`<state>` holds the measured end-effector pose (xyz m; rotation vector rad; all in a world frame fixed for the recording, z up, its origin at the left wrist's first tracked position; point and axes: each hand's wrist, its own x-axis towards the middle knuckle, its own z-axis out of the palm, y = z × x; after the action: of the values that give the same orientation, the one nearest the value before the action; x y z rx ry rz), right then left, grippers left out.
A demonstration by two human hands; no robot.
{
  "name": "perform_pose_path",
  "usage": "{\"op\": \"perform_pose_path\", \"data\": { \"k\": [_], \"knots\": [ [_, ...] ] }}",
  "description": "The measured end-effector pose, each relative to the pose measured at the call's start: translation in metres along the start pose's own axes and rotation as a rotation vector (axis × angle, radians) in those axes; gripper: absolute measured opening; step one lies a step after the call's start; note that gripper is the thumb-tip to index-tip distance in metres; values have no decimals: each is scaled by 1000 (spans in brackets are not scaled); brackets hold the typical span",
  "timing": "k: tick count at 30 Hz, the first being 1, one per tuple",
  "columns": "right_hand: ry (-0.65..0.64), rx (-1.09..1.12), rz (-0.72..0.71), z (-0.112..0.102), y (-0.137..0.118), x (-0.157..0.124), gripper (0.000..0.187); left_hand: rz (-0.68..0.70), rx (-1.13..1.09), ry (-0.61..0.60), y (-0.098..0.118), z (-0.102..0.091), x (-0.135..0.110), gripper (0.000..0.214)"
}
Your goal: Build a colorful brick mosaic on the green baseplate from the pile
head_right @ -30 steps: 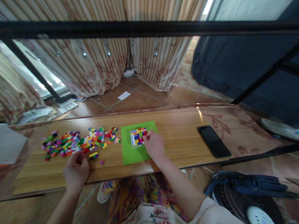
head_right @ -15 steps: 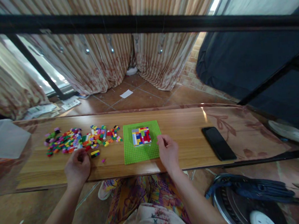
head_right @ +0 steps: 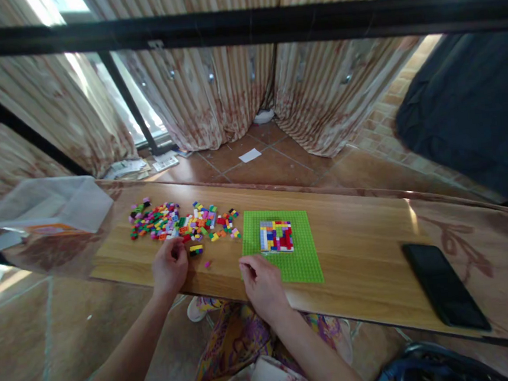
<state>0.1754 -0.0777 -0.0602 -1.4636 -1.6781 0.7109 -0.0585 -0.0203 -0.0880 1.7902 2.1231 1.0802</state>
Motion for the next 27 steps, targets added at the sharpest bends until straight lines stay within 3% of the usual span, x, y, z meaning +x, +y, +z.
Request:
{"op": "perform_pose_path", "data": {
  "k": [7, 16, 22, 27],
  "knots": [
    [-26, -289, -70, 22, -6, 41, 25, 8, -16, -1, -1, 1, -1, 22],
    [-114, -653, 114, 38, -16, 76, 34, 20, -19, 2, -1, 1, -2, 21],
    [-136, -624, 117, 37, -20, 74, 33, 11, -37, 0, 0, 0, -2, 22],
    [-56, -375, 5, 34, -19, 51, 29, 21, -14, 5, 0, -1, -2, 22]
  ]
}}
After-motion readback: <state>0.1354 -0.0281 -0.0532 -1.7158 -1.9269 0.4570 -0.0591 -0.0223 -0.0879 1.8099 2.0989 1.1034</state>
